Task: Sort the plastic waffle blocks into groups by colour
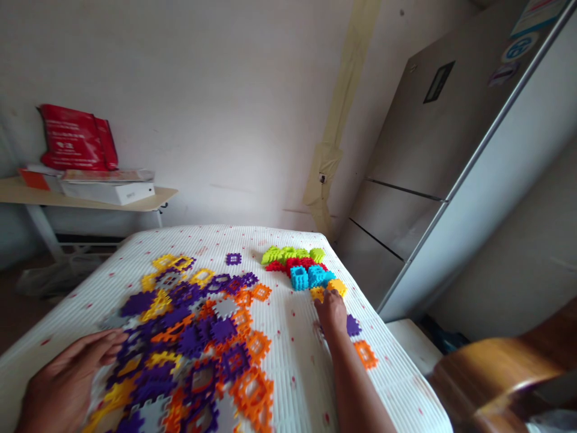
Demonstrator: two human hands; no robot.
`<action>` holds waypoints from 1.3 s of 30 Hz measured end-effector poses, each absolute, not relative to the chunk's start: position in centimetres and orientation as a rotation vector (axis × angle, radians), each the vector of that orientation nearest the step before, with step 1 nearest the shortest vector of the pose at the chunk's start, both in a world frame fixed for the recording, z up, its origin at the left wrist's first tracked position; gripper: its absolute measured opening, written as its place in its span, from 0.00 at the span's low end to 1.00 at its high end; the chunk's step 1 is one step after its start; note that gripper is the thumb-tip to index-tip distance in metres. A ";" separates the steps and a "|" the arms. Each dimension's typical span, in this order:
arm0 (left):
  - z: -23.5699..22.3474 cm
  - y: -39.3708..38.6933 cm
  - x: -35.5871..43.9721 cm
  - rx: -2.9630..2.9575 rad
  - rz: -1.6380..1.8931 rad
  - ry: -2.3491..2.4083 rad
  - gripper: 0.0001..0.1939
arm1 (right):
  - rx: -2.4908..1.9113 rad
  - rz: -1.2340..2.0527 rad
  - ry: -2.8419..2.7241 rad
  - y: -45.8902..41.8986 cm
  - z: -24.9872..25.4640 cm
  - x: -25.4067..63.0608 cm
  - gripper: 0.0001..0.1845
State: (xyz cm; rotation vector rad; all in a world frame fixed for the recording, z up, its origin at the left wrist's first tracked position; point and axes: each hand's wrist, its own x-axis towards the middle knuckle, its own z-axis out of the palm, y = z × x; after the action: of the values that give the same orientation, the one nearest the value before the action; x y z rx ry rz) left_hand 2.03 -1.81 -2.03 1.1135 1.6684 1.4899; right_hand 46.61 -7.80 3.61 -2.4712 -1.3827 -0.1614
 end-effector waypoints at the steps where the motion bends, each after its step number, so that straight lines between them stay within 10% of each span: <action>1: -1.8 -1.9 2.2 1.054 1.510 1.631 0.11 | -2.469 -0.162 -1.379 -7.8 3.6 46.6 0.13; 39: 5.2 3.8 3.2 1.375 1.366 1.777 0.15 | -2.193 -0.082 -1.931 -7.9 3.4 40.2 0.13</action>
State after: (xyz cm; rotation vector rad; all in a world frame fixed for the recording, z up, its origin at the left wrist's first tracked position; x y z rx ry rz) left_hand 3.22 3.76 5.24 1.3754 1.7772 1.3659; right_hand 40.23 -7.87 3.38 -2.1935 -1.9309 -0.0822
